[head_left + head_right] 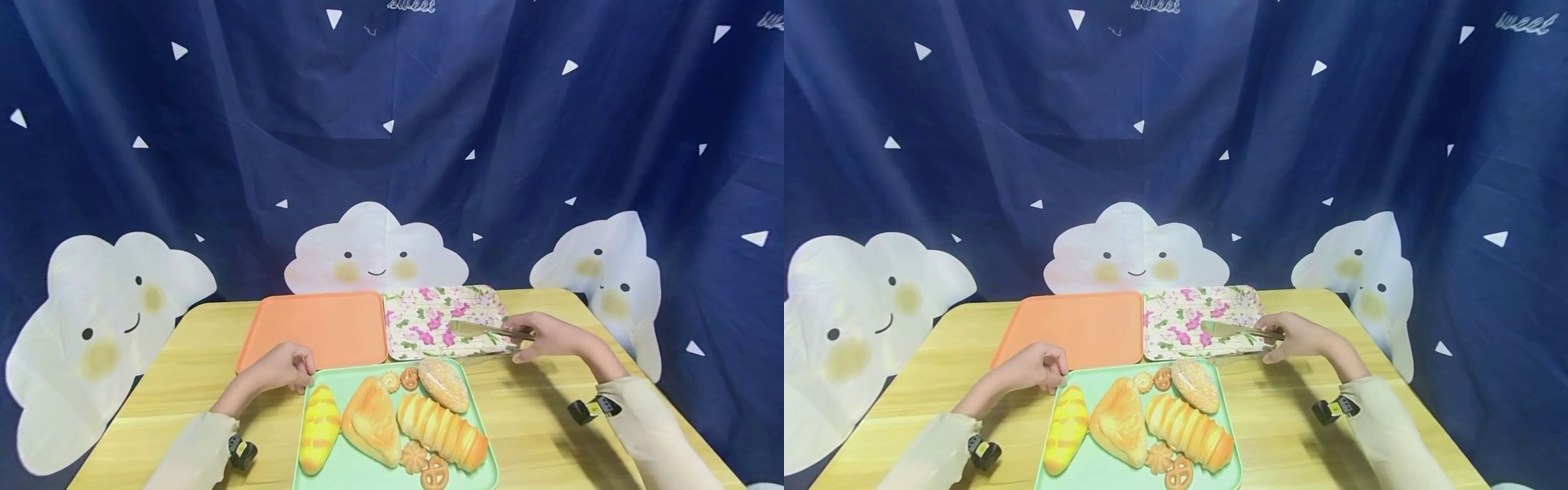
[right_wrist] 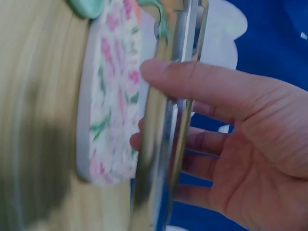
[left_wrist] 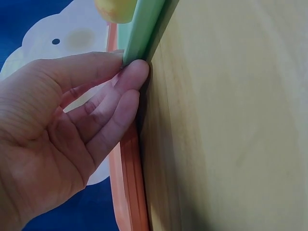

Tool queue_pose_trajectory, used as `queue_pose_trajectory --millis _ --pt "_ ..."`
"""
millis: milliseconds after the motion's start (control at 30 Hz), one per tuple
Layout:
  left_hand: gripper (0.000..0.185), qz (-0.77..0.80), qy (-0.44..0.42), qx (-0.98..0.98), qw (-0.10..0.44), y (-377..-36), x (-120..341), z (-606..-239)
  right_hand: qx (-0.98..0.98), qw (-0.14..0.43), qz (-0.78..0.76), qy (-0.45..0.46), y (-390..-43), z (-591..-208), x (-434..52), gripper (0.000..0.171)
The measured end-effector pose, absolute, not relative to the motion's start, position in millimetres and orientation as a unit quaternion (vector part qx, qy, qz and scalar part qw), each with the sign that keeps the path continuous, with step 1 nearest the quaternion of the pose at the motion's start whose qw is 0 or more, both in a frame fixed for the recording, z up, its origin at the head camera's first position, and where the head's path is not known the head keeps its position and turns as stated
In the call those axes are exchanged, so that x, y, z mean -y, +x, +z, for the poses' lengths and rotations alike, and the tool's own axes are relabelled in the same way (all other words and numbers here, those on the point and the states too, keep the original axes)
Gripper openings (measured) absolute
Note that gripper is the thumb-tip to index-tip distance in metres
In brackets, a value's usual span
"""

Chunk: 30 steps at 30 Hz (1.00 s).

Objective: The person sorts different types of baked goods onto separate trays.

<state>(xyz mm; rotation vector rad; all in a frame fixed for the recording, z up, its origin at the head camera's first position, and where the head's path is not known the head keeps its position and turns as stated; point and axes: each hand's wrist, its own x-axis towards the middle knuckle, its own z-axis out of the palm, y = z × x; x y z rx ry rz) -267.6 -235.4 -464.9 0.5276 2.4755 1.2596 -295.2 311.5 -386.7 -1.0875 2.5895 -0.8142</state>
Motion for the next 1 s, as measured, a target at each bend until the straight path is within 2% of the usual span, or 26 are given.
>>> queue_pose_trajectory --millis 167,367,433,533,767,1000 --pt "0.012 0.436 0.182 -0.868 0.154 -268.5 232.5 -463.9 -0.877 0.100 -0.278 -0.379 -290.9 -379.1 -293.6 0.030" --pt "0.012 0.433 0.190 -0.868 0.154 -270.1 232.7 -465.1 -0.888 0.104 -0.244 -0.377 -287.0 -372.7 -282.7 0.051" --pt "0.012 0.431 0.194 -0.868 0.155 -270.5 233.0 -465.2 -0.889 0.104 -0.229 -0.382 -286.3 -369.1 -281.4 0.053" --pt "0.012 0.428 0.194 -0.869 0.154 -270.4 233.7 -464.4 -0.884 0.109 -0.222 -0.396 -286.2 -363.0 -280.0 0.048" --pt "0.012 0.428 0.189 -0.871 0.151 -269.2 234.2 -461.4 -0.864 0.146 -0.244 -0.415 -287.4 -352.6 -281.8 0.023" --pt "0.012 0.424 0.194 -0.872 0.154 -269.9 234.1 -463.3 -0.859 0.189 -0.256 -0.402 -285.5 -353.8 -284.7 0.017"
